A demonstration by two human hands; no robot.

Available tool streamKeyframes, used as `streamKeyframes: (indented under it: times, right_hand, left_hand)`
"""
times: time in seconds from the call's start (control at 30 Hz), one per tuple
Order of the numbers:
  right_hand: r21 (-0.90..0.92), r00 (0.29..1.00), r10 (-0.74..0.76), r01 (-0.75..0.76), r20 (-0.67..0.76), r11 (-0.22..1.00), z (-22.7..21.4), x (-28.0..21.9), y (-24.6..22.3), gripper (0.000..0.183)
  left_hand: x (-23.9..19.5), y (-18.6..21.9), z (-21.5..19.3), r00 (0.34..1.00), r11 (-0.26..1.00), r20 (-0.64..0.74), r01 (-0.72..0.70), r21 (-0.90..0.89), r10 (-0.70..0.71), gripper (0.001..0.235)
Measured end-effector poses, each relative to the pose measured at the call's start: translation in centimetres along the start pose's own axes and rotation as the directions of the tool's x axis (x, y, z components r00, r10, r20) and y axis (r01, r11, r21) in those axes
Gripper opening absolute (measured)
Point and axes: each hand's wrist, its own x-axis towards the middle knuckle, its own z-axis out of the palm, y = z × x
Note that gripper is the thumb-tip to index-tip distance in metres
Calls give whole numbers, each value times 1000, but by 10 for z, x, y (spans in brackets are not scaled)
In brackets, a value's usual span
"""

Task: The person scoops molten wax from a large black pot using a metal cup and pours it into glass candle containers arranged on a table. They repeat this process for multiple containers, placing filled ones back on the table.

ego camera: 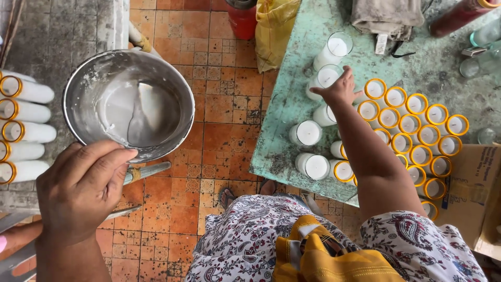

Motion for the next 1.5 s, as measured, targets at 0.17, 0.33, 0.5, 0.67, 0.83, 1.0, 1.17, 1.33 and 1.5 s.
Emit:
streamKeyframes:
  times: [0.17,0.33,0.5,0.67,0.83,1.0,1.17,1.33,1.5]
  right_hand:
    - [44,999,29,-28,-29,999,9,9,1,93]
    - [-64,993,-119,118,-15,991,27,15,8,101]
    - [-116,948,-317,314,-7,942,53,15,0,101]
    - [160,964,-259,248,54,956,54,1,-17,97]
    - [231,948,-319,314,-16,921,52,1,-11,93]
    - [265,929,-371,357,4,896,9,-47,-32,88]
    - [369,758,-633,639,-155,675,-34,-120,-46,90]
    - [494,755,-649,600,-90,629,-14,-192,-32,92]
    - [457,881,-474,425,-8,781,44,-234,-5,93]
  left_hand:
    - [-7,1,-3,1000,1000,13,9,9,-9,19]
    - [-8,2,-5,1000,1000,18,8,8,-8,15]
    - [-6,4,-5,1000,1000,8,3,-19,-3,17]
    - [-8,4,-7,1000,1000,8,1,-4,0,17]
    - [-11,4,-7,1000,999,-7,2,-46,-2,13]
    - [-17,-1,-10,1000,998,-7,-2,-68,1,13]
    - [-24,-8,-15,1000,998,1,-18,-58,18,14]
    - [-30,-19,-20,997,995,3,-78,-67,79,18]
    - [-31,-26,-25,990,984,8,-137,-114,139,13]
